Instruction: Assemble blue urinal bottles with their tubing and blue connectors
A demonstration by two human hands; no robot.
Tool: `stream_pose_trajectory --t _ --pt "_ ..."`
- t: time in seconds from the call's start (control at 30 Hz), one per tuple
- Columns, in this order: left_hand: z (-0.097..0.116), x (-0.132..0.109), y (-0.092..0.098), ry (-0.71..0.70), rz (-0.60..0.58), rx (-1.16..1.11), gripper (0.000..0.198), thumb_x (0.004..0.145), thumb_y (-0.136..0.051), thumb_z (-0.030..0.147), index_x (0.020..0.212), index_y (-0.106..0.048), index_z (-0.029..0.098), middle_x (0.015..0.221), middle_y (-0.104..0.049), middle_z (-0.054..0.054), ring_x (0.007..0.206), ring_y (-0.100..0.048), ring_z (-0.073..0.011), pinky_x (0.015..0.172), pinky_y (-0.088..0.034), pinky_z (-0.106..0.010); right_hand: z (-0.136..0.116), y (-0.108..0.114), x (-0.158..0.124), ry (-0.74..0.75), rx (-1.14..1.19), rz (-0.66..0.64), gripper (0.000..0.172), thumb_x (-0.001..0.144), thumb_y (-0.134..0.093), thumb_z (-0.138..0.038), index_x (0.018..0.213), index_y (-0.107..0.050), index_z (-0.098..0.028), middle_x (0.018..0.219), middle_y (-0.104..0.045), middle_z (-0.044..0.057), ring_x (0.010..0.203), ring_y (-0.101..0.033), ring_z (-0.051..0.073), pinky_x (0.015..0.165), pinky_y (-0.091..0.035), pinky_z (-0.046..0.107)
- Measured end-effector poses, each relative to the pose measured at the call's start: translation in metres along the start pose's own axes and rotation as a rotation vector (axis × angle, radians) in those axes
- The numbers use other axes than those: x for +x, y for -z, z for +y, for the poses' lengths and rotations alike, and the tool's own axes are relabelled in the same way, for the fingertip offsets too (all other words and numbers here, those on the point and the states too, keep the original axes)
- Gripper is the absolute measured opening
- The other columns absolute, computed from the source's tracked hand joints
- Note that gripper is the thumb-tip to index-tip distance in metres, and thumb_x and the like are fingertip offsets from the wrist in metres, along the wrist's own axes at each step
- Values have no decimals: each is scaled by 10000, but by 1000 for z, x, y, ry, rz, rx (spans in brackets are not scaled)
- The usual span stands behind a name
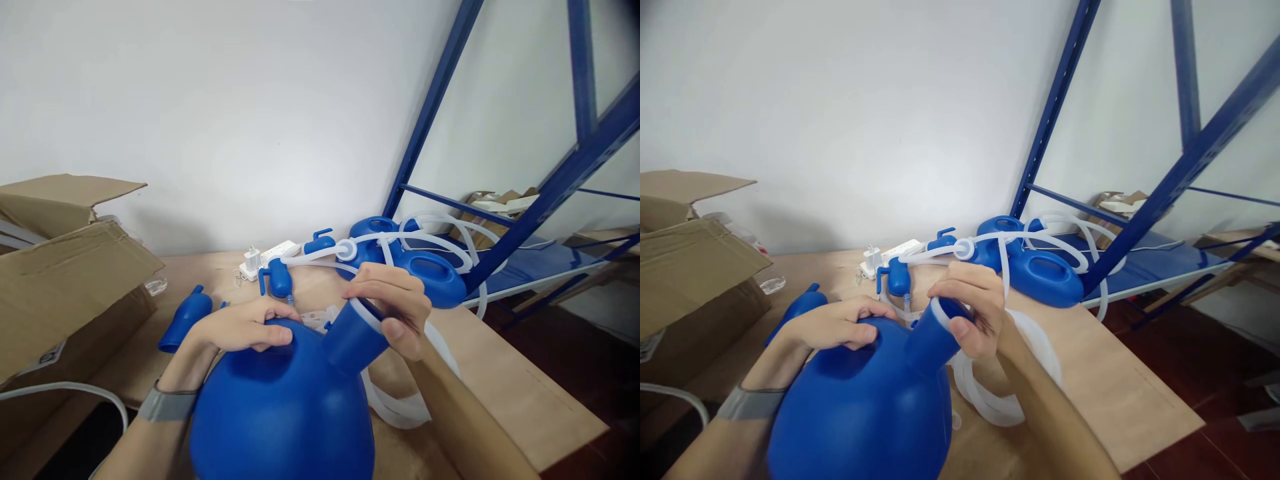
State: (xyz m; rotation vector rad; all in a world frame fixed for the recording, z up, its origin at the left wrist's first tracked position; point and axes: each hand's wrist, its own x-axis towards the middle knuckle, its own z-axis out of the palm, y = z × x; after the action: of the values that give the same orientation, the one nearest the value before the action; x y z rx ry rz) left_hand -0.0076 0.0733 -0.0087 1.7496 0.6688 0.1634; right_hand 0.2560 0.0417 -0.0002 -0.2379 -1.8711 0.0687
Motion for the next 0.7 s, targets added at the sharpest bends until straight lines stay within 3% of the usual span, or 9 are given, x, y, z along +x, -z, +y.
stream_pose_trajectory --t 0.07,0.17,0.27,0.33,0.4,0.47,0.53,0.6,0.7 --pt "0 1 0 -14 33 -25 570 815 -717 670 1076 -672 166 711 -515 36 560 -382 -92 505 -318 -230 2 1 -1 -46 -11 11 387 1011 -496 -434 992 -787 -180 759 -739 89 640 -687 236 595 -551 378" --pt "7 -4 0 -36 236 -26 537 866 -671 676 1049 -661 171 707 -496 35 575 -375 -93 500 -287 -222 5 -8 -1 -342 10 93 445 1041 -469 -535 1219 -746 -234 1072 -771 104 955 -737 280 822 -613 434" --pt "17 -10 -4 -49 437 -46 507 917 -603 682 1038 -606 190 652 -435 63 556 -350 -91 485 -265 -210 1 -20 3 -729 167 105 692 983 -599 -602 1588 -385 -340 1462 -605 102 1222 -670 288 993 -592 466" --pt "24 -12 -12 -55 465 -60 457 948 -579 654 1099 -539 225 679 -467 68 562 -397 -96 491 -320 -203 -4 -22 8 -905 287 46 992 917 -731 -545 1657 -89 -389 1484 -579 111 1208 -686 279 993 -601 470" --pt "33 -13 -22 -64 391 -65 412 978 -551 624 1159 -483 260 756 -542 56 595 -492 -111 525 -418 -220 -9 -16 13 -1023 407 -45 1088 906 -759 -479 1651 29 -385 1357 -664 99 1101 -735 262 928 -629 453" --pt "43 -17 -33 -73 301 18 367 1002 -522 603 1141 -509 264 836 -612 30 672 -586 -135 598 -494 -256 -15 -4 19 -1085 501 -182 1001 925 -733 -431 1649 -45 -359 1251 -714 76 1033 -756 250 880 -639 426" --pt "53 -22 -41 -88 295 208 347 1016 -510 587 1052 -594 252 882 -663 9 773 -637 -162 692 -515 -284 -20 8 24 -1097 491 -338 908 934 -716 -406 1640 -150 -333 1231 -723 69 1071 -746 252 890 -630 413" --pt "61 -26 -46 -117 408 379 374 1025 -504 579 950 -654 245 887 -691 5 813 -643 -174 714 -499 -287 -24 17 27 -1059 359 -511 930 909 -750 -410 1646 -190 -320 1349 -677 90 1215 -689 273 969 -601 427" --pt "65 -29 -50 -199 637 445 338 1007 -560 568 1026 -693 257 992 -724 -1 807 -635 -171 678 -494 -278 -27 19 29 -941 113 -734 1057 858 -809 -453 1676 -155 -312 1646 -414 132 1482 -465 324 1130 -499 478"
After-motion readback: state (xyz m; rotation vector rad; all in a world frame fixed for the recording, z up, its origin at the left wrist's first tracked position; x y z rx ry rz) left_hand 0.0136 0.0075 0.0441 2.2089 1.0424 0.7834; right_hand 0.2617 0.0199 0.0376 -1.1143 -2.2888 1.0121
